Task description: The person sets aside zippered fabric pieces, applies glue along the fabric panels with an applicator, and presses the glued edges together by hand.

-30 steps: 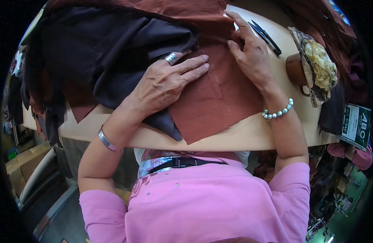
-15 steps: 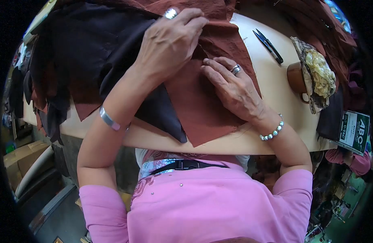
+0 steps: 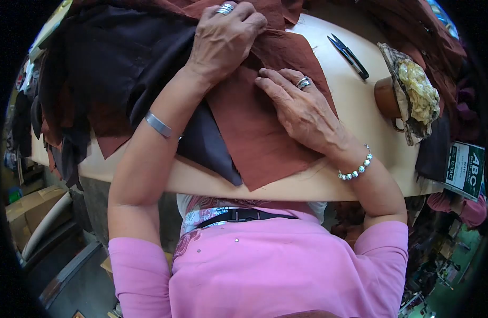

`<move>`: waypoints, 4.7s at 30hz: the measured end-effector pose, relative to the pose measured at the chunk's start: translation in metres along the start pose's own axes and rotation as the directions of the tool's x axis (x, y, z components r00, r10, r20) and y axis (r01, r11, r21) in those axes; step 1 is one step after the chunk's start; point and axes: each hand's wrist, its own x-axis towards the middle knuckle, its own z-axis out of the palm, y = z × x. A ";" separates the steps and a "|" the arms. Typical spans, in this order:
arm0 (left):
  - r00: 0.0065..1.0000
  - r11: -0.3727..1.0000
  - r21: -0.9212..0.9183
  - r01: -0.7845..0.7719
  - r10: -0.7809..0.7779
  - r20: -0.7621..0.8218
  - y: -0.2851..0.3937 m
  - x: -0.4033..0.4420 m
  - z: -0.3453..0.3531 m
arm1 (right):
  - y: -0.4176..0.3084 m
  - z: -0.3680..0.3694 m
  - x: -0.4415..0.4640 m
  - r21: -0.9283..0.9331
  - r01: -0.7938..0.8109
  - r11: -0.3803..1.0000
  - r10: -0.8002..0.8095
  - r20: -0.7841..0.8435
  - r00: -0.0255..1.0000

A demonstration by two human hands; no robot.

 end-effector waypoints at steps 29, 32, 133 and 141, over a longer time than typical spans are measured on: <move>0.958 0.937 -0.343 0.060 0.042 0.283 0.034 -0.064 -0.018 | 0.053 -0.009 0.057 0.606 -0.372 0.703 0.521 -0.084 0.849; 0.957 0.943 -0.332 0.038 0.062 0.284 0.034 -0.065 -0.018 | 0.047 -0.013 0.056 0.611 -0.371 0.700 0.537 -0.108 0.837; 0.994 0.980 -0.173 0.097 -0.086 0.075 -0.031 -0.015 0.039 | 0.025 0.024 0.053 -0.096 0.038 0.995 -0.046 -0.086 0.995; 0.988 0.982 -0.150 0.116 -0.099 0.117 -0.028 -0.018 0.037 | 0.016 0.010 0.026 -0.100 0.093 0.991 -0.099 -0.053 0.994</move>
